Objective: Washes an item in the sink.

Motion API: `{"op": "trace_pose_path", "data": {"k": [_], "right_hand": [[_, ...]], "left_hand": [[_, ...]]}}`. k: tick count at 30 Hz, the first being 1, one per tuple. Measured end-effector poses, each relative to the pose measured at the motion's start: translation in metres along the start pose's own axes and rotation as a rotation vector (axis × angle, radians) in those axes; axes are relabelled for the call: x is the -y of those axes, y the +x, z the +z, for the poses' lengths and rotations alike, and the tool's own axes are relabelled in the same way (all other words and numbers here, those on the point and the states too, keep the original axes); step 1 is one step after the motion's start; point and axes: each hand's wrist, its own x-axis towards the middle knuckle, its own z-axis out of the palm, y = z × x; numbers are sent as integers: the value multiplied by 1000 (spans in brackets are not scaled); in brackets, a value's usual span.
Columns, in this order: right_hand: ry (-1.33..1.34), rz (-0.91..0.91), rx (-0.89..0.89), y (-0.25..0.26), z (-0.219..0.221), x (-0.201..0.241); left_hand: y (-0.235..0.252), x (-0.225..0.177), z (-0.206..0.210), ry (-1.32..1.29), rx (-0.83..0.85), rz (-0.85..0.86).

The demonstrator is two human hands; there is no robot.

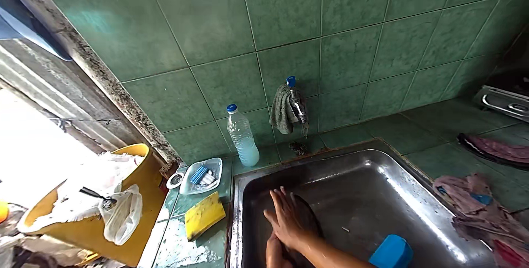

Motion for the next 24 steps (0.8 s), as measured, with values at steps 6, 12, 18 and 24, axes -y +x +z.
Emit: {"op": "trace_pose_path", "data": {"k": [6,12,18,24], "right_hand": [[79,-322,360,-88,-23,-47],[-275,9,422,-149,-103,-110],[-447,245,436,-178,-138,-176],[-321,324,300,-169,-130,-176]], "left_hand": [[10,6,-7,38,158,68],[0,3,6,43,120,38],[-5,15,46,-68,248,-94],[53,38,8,793,54,138]]}}
